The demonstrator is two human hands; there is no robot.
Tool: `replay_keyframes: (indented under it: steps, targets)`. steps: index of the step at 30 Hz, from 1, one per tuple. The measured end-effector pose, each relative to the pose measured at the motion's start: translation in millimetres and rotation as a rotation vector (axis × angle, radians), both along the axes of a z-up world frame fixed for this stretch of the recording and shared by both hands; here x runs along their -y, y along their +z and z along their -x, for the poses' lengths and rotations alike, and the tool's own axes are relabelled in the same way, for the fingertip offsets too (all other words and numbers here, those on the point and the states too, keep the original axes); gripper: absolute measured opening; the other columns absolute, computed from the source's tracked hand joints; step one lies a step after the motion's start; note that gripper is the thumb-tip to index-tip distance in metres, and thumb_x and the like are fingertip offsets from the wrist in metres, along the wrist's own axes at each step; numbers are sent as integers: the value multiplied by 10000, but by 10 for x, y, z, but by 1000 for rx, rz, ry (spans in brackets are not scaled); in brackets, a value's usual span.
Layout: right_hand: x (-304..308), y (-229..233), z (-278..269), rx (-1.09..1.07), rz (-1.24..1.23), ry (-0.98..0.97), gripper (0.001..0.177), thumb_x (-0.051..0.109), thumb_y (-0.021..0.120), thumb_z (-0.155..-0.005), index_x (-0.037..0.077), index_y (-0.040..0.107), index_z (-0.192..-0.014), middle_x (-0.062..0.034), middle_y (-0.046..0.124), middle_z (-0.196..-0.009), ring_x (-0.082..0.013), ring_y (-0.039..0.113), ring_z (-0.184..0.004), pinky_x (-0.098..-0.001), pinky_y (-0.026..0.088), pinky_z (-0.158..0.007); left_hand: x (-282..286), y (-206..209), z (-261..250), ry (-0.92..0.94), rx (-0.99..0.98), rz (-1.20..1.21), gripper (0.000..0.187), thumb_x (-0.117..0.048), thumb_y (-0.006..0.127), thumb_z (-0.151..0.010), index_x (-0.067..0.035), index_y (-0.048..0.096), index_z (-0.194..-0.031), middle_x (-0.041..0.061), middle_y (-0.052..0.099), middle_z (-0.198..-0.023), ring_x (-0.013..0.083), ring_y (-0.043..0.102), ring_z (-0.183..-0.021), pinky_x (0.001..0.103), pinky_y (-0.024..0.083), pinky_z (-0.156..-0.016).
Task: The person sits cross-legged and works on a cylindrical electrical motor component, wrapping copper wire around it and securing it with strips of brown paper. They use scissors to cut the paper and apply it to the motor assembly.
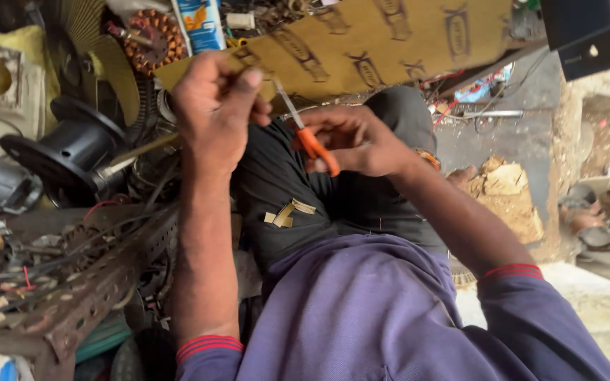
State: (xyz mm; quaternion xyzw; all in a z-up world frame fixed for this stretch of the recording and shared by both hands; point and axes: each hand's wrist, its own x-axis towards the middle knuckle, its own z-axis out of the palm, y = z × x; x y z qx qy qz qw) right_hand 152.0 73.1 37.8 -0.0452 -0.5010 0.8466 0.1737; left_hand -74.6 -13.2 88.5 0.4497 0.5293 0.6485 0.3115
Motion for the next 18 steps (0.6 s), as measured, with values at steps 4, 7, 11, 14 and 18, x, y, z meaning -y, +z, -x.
replay_keyframes:
  steps: [4,7,11,14,18]
  targets:
    - [-154,111,-95,63,12,68,567,-10,769,-887,-34,592,-1425,-132,720,-1216,-211,729,-948,-337,603,-890,-46,-23,-35,-35,-19,-20,201,-162,718,-1040,2,605,-1063,86,679,-814,135,702,-643,275,628,-541]
    - [-235,147,-140,88,4,113,602,24,809,-862,-44,605,-1424,-133,717,-1206,-205,716,-934,-314,587,-863,-33,-9,-32,-64,1,-17,189,-147,712,-1048,-4,590,-1065,77,674,-830,120,694,-660,260,606,-549]
    - [-295,201,-142,95,18,139,627,44,841,-838,-45,599,-1410,-138,717,-1208,-197,723,-943,-297,594,-852,-39,19,-3,-102,44,-38,193,-143,709,-1067,-10,576,-1026,79,687,-853,113,697,-672,256,599,-551]
    - [-281,221,-116,115,-8,132,625,42,841,-845,-45,590,-1411,-137,716,-1206,-190,730,-928,-285,594,-839,-30,23,9,-97,61,-26,206,-136,706,-1066,-17,553,-998,75,690,-850,109,701,-662,253,600,-539]
    - [-250,259,-100,104,-73,123,612,19,790,-888,-26,558,-1453,-131,711,-1234,-172,721,-967,-290,604,-884,-33,32,13,-88,-14,-2,194,-117,698,-1074,-13,560,-986,70,700,-832,104,707,-654,247,607,-528]
